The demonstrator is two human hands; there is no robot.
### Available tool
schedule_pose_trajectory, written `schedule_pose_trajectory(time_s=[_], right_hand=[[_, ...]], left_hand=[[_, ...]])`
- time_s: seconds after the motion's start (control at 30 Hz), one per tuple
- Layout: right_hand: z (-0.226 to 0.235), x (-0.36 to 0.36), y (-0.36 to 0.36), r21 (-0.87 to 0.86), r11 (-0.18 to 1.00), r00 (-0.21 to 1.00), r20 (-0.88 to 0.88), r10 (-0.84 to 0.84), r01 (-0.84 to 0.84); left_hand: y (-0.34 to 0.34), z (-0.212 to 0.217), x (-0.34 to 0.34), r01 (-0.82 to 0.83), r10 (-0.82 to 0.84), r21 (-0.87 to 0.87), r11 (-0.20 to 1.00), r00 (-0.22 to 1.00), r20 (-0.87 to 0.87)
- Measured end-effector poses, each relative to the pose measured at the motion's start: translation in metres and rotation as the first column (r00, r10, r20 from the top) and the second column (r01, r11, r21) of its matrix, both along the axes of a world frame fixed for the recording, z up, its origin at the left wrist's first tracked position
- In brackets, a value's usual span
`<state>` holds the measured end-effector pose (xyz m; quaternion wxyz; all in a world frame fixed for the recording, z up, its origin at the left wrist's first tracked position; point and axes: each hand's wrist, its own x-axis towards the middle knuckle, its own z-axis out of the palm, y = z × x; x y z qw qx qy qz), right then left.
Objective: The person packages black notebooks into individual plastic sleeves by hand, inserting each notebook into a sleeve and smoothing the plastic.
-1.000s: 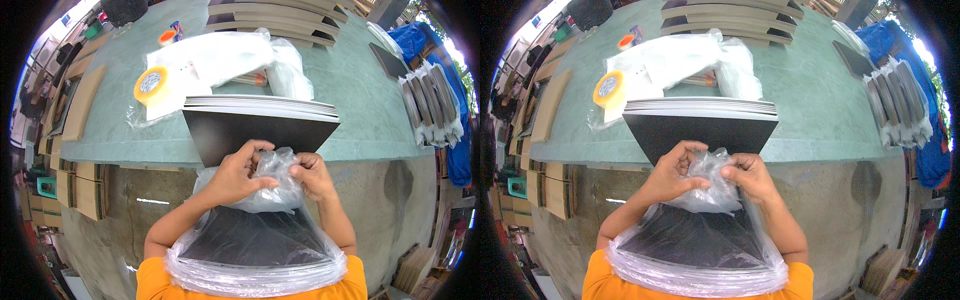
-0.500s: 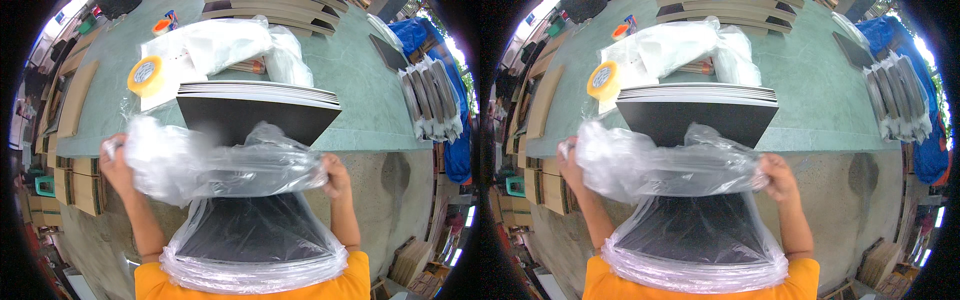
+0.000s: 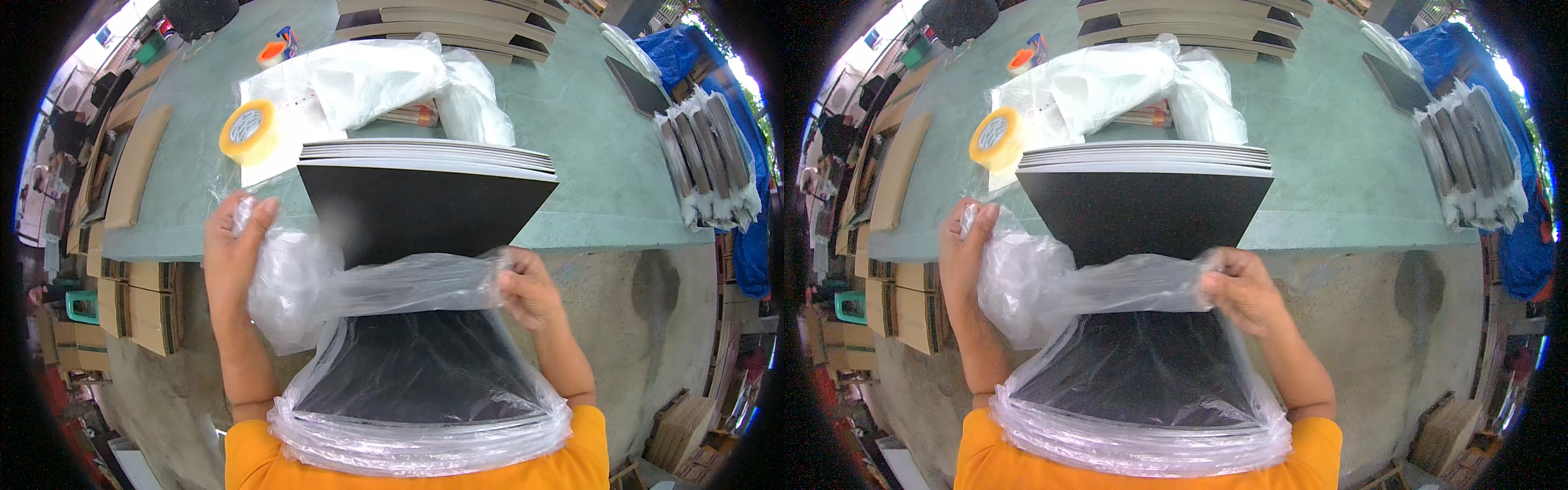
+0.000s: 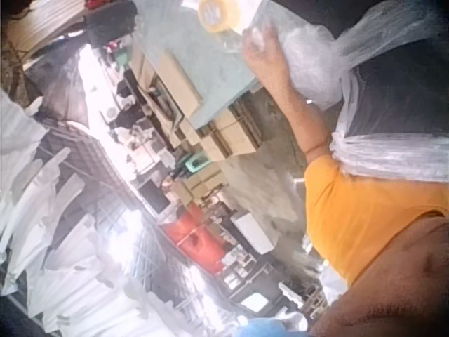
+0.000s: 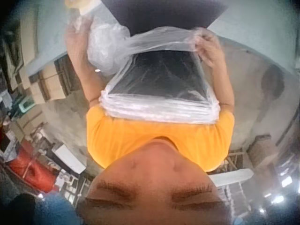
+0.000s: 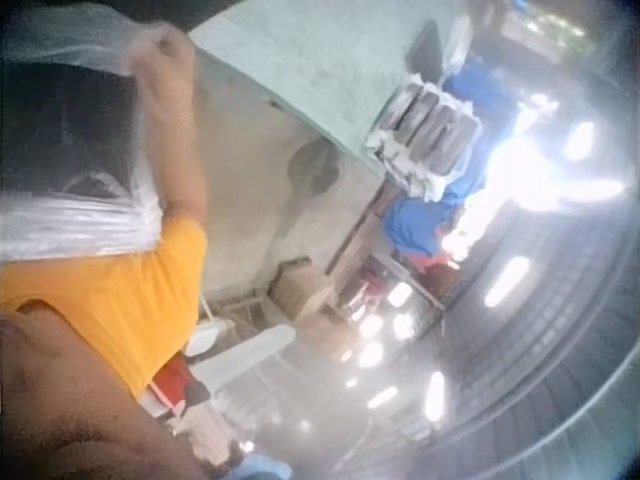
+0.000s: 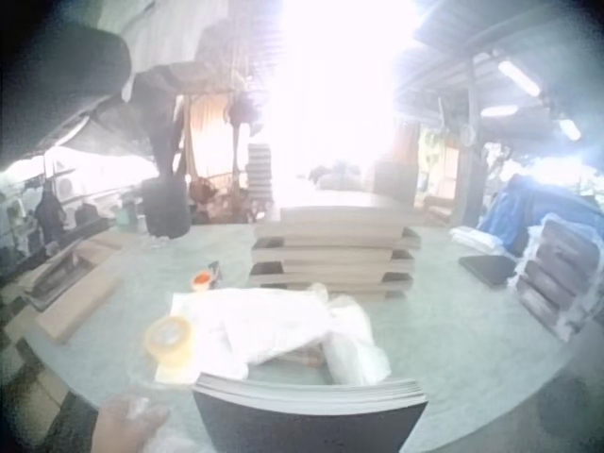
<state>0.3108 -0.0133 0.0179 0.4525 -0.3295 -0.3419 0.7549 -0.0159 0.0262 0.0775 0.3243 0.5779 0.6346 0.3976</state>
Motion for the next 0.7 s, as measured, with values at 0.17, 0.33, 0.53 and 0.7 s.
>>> schedule_pose_trajectory(time_s=[0.17, 0.33, 0.53, 0.7], right_hand=[[0.014, -0.048, 0.012, -0.042, 0.995, 0.981, -0.177, 0.082, -0.091], [0.018, -0.018, 0.016, 0.077, 0.994, 0.953, -0.301, -0.046, 0.073], [0.033, -0.036, 0.007, 0.439, 0.888, 0.877, 0.470, -0.096, -0.138], [0.103, -0.045, 0.004, 0.666, 0.614, 0.861, -0.085, -0.502, 0.424]], left_hand=[[-0.012, 0.005, 0.101, 0.671, -0.681, 0.141, 0.727, 0.732, 0.025], [-0.005, -0.025, 0.029, 0.228, -0.216, 0.091, 0.969, 0.968, -0.125], [-0.011, 0.031, 0.065, 0.197, -0.178, 0.370, 0.908, 0.980, -0.086], [-0.032, 0.006, 0.102, 0.845, -0.845, -0.013, 0.534, 0.534, -0.013]])
